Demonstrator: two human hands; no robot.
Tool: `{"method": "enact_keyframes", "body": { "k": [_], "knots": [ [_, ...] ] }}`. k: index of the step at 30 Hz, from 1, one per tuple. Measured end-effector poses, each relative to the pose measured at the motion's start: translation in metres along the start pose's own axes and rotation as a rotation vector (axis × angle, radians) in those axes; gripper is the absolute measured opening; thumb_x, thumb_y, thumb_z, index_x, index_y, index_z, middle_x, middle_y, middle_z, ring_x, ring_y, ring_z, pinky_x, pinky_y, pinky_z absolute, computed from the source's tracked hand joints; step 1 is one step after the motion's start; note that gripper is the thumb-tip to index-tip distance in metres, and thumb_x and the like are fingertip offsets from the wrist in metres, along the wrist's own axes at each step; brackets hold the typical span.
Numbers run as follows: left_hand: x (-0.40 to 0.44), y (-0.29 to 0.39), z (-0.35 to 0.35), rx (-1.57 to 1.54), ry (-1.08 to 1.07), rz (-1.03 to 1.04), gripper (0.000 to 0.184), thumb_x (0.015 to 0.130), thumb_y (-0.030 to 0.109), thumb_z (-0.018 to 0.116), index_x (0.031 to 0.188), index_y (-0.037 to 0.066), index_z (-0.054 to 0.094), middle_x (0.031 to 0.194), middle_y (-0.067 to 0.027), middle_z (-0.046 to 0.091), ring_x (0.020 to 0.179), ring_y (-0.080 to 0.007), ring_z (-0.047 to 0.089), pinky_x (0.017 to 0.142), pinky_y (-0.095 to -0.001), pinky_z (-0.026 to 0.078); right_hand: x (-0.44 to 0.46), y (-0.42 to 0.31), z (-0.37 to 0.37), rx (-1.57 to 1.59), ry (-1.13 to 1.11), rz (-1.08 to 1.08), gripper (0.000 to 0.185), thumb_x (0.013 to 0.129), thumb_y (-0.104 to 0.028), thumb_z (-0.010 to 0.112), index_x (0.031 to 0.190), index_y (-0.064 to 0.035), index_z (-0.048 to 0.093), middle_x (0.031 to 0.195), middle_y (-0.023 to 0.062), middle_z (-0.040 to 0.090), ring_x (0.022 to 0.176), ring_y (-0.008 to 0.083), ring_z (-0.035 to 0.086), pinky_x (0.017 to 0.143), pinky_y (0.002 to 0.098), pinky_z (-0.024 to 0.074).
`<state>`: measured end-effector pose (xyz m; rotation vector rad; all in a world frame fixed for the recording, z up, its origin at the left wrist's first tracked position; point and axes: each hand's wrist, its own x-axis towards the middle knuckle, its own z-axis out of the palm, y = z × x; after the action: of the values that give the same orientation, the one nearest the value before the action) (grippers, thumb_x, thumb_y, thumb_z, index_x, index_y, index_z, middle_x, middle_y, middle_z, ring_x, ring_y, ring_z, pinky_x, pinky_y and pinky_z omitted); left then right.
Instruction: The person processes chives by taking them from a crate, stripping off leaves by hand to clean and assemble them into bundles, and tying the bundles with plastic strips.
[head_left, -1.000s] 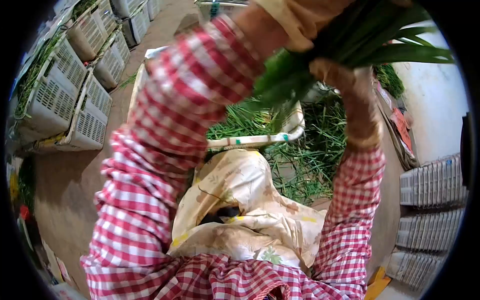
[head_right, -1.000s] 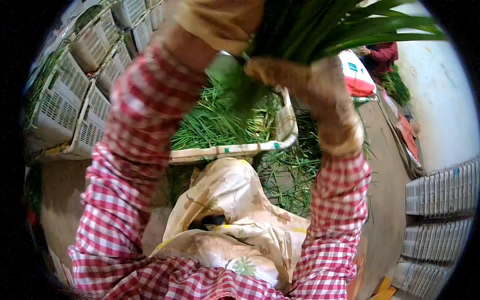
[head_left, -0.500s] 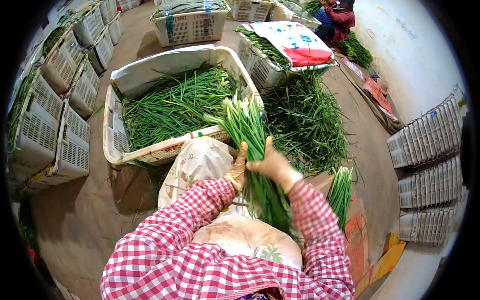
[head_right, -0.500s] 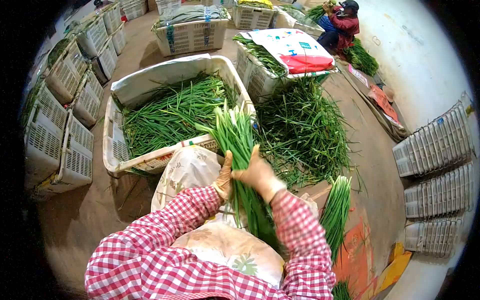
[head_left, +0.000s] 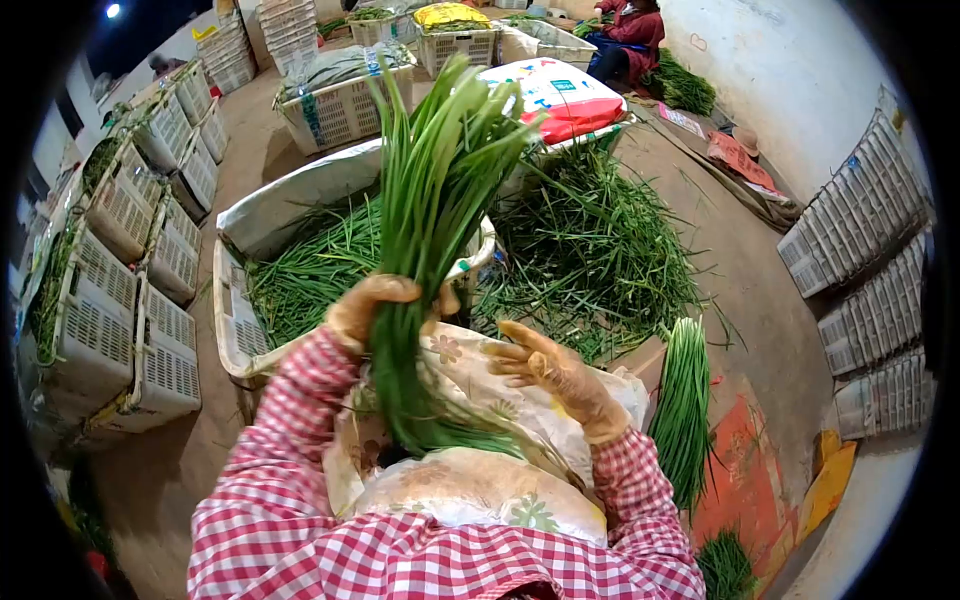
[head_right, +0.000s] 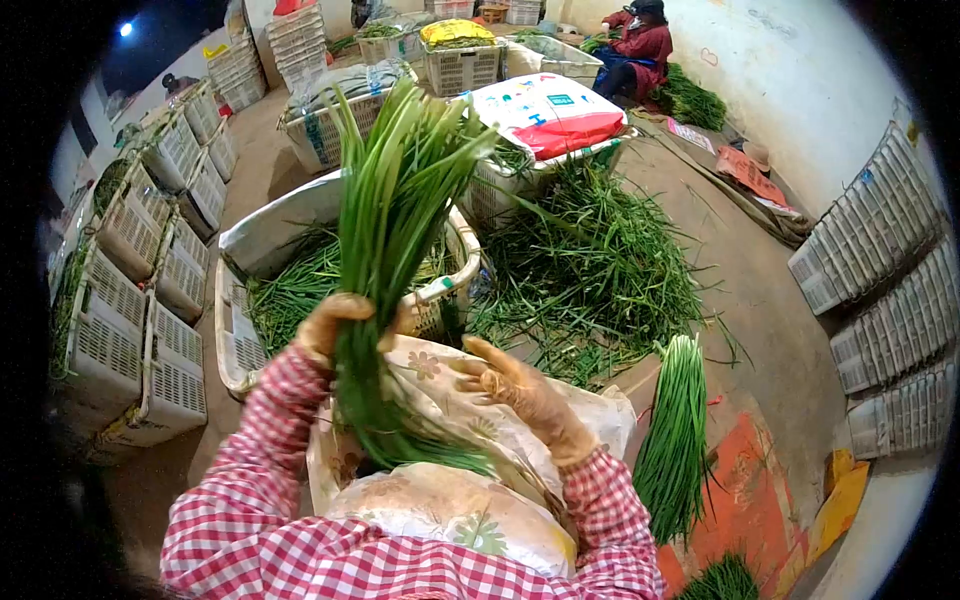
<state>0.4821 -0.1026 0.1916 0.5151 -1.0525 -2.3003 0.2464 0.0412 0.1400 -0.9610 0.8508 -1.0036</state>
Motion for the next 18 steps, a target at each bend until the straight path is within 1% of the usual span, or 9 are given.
{"method": "enact_keyframes", "body": {
  "k": [3,4,6,8,9,11,12,16,18],
  "knots": [
    [-0.030,0.034,-0.024,0.445,-0.197,-0.119,0.056,0.070,0.020,0.075,0.116,-0.003,0.054,0.095,-0.0185,0.065,0.077,-0.0247,0.065,0.068,-0.0349,0.054,0.024,0.020,0.020,0.340,-0.375,-0.165,0.109,0.069,-0.068,0.063,0.148,-0.0196,0.005,0.151,0.0164,0.013,0.137,0.0325,0.023,0.110,0.0487,0.0214],
    [-0.037,0.037,-0.039,0.602,-0.278,-0.200,0.064,0.066,0.018,0.079,0.120,0.000,0.052,0.103,-0.0176,0.064,0.089,-0.0250,0.064,0.077,-0.0368,0.054,0.043,0.054,0.021,0.624,-0.396,-0.158,0.108,0.065,-0.069,0.065,0.147,-0.0220,0.015,0.150,0.0136,0.019,0.135,0.0317,0.027,0.110,0.0502,0.0229],
    [-0.067,0.022,-0.023,0.614,-0.246,-0.116,0.080,0.063,0.016,0.083,0.132,0.005,0.044,0.123,-0.0132,0.055,0.114,-0.0241,0.053,0.097,-0.0405,0.043,0.042,0.062,0.035,0.726,-0.435,-0.192,0.104,0.066,-0.068,0.064,0.146,-0.0247,0.015,0.151,0.0121,0.015,0.137,0.0300,0.022,0.110,0.0522,0.0213],
    [-0.098,-0.017,-0.044,0.578,-0.263,-0.171,0.087,0.067,0.017,0.082,0.139,0.008,0.034,0.135,-0.0102,0.046,0.124,-0.0230,0.042,0.107,-0.0404,0.031,0.038,0.074,0.034,0.721,-0.239,-0.286,0.091,0.069,-0.069,0.059,0.139,-0.0204,0.028,0.143,0.0117,0.031,0.132,0.0290,0.031,0.108,0.0537,0.0265],
    [-0.119,-0.046,-0.049,0.437,-0.155,-0.251,0.086,0.069,0.015,0.080,0.140,0.008,0.033,0.134,-0.0107,0.046,0.124,-0.0225,0.043,0.107,-0.0400,0.032,0.036,0.080,0.034,0.708,-0.139,-0.328,0.085,0.071,-0.069,0.057,0.136,-0.0182,0.035,0.139,0.0114,0.038,0.129,0.0286,0.035,0.107,0.0544,0.0291],
    [-0.154,-0.104,-0.073,0.284,-0.035,-0.332,0.084,0.071,0.014,0.078,0.141,0.008,0.031,0.134,-0.0112,0.047,0.123,-0.0220,0.044,0.107,-0.0396,0.033,0.040,0.051,0.026,0.964,-0.185,-0.172,0.094,0.073,-0.070,0.054,0.142,-0.0131,0.025,0.138,0.0152,0.038,0.124,0.0317,0.043,0.102,0.0494,0.0394],
    [-0.165,-0.134,-0.096,0.152,-0.045,-0.314,0.066,0.076,0.013,0.072,0.134,0.003,0.040,0.121,-0.0115,0.056,0.112,-0.0220,0.052,0.100,-0.0379,0.039,0.040,0.052,0.023,0.975,0.025,-0.210,0.096,0.077,-0.067,0.053,0.144,-0.0079,0.020,0.136,0.0182,0.040,0.123,0.0317,0.044,0.098,0.0457,0.0447],
    [-0.144,-0.106,-0.030,-0.033,0.302,-0.438,0.028,0.080,0.016,0.064,0.104,0.001,0.063,0.098,-0.0046,0.064,0.087,-0.0127,0.058,0.080,-0.0302,0.047,0.051,0.007,0.011,0.476,0.392,-0.321,0.062,0.093,-0.054,0.039,0.121,-0.0005,0.051,0.105,0.0103,0.063,0.090,0.0199,0.064,0.081,0.0327,0.0548],
    [-0.151,-0.143,-0.066,0.067,0.318,-0.335,0.026,0.081,0.019,0.064,0.102,0.004,0.062,0.094,-0.0012,0.062,0.078,-0.0119,0.054,0.075,-0.0278,0.043,0.053,-0.021,0.023,0.125,0.719,-0.299,0.050,0.097,-0.044,0.039,0.108,0.0006,0.058,0.073,0.0005,0.059,0.061,0.0089,0.057,0.055,0.0224,0.0515]
  ]
}}
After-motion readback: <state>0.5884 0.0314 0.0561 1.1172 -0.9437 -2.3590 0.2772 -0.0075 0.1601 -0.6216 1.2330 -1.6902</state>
